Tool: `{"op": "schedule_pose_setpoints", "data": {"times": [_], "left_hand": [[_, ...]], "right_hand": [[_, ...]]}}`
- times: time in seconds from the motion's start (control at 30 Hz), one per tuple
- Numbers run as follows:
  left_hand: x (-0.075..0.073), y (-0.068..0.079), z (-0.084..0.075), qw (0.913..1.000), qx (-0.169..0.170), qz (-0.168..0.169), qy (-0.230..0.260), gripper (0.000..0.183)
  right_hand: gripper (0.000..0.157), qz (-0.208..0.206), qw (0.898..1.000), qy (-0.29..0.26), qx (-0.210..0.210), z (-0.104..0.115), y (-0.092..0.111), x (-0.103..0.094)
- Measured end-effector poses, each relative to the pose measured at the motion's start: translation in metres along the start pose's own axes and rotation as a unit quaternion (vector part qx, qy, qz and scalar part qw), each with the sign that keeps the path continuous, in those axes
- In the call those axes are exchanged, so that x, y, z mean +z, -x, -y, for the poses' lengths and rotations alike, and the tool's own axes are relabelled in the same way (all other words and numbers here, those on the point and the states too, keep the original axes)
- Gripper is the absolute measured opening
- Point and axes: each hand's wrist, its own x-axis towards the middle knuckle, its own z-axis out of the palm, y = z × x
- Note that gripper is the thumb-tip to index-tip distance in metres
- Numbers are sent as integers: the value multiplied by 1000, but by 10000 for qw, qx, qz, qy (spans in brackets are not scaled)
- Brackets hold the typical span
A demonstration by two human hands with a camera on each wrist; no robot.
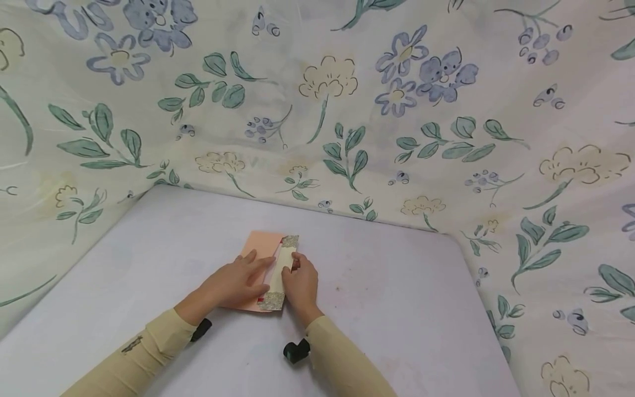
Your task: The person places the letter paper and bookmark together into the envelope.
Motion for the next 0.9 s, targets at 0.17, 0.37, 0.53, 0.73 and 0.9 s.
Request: {"op": "schedule_pose_setpoints", "data": {"times": [0.17, 0.37, 0.53, 0.73, 0.9], "left_hand": [[1, -1, 0, 10000, 49, -57, -51, 69], [2, -2, 1, 10000, 25, -68, -33, 68], [2, 0, 1, 10000, -55, -3, 14, 68], [1, 0, 0, 10000, -5, -42, 46, 67], [2, 0, 1, 9999, 52, -112, 28, 66]], "right_hand": [[47, -48, 9999, -8, -98, 0, 3, -4], [60, -162, 9994, -3, -305, 0, 4, -5], [65, -8, 9997, -100, -211, 0, 4, -1], [65, 79, 9997, -75, -238, 1, 4, 7], [63, 148, 9990, -59, -414, 4, 5, 13]]}}
